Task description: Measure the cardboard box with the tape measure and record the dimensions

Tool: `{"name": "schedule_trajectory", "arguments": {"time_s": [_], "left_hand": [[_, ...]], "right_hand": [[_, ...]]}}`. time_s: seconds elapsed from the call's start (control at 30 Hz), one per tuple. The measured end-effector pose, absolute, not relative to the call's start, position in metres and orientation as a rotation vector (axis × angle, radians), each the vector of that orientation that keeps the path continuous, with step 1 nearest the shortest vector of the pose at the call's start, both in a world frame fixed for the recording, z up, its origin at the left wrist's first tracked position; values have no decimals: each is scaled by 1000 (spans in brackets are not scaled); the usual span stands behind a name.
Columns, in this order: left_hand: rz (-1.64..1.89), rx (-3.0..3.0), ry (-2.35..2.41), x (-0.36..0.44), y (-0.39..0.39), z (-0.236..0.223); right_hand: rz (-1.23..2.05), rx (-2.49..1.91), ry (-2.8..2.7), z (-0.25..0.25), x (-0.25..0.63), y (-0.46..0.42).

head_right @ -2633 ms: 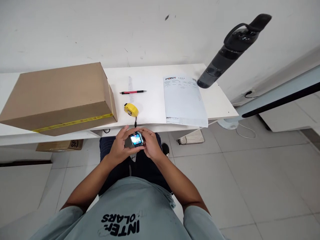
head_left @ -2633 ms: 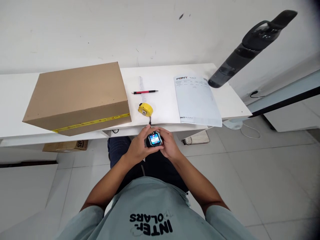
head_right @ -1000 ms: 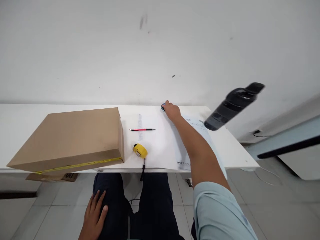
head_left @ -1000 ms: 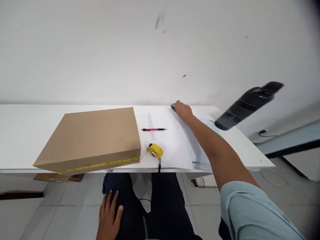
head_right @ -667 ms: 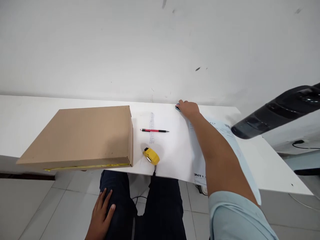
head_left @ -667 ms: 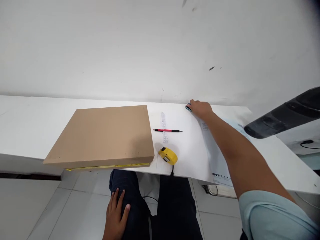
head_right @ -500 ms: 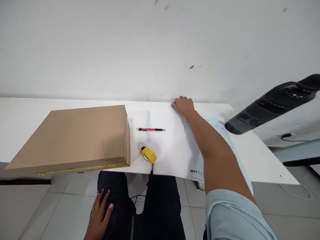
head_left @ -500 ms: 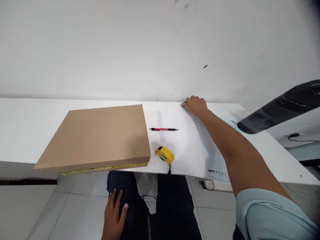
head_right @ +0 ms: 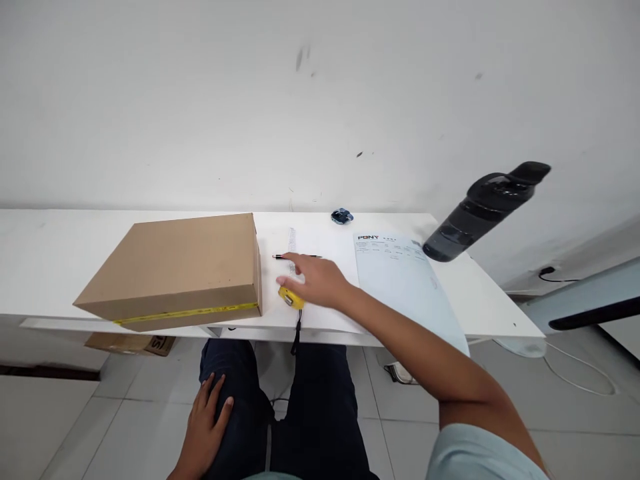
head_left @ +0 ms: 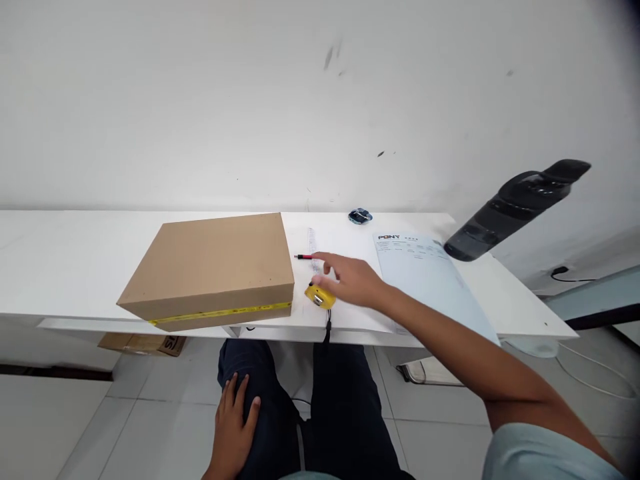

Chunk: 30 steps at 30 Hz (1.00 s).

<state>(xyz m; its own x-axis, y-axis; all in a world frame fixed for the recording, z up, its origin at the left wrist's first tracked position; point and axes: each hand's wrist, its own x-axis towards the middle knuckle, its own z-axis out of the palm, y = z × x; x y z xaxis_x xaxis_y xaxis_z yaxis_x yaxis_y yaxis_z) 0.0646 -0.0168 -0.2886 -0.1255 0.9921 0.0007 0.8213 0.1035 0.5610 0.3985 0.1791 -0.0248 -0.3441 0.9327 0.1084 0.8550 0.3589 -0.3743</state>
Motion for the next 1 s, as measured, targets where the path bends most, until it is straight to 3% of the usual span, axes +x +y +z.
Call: {"name": "schedule_trajectory", "arguments": {"time_s": [0.17,0.43,0.57,0.73,0.8,0.87,1.0], "left_hand": [[627,1770,2009,65,-21,-290],[617,1776,2002,67,-32,-287],[624,1895,2029,67,-36,-281],[1017,2518,1627,88,-33,-202],[1235,2708,1469,103,-28,-152],[1223,2875,1264,116,-21,-108],[1315,2994,1080,119,-12,-59]], "right_hand": [[141,-1636,-2464,-40,379,151],[283,-1710,-2275,-56,375,139],[611,-1604,-2012,-47,379,113],[1238,-1186,-1898,-33,378,60],[1331,-1049,-1964,-31,373,43],[1365,-958,-1996,-33,366,30],[1485,-898,-1887,-38,358,19]]}}
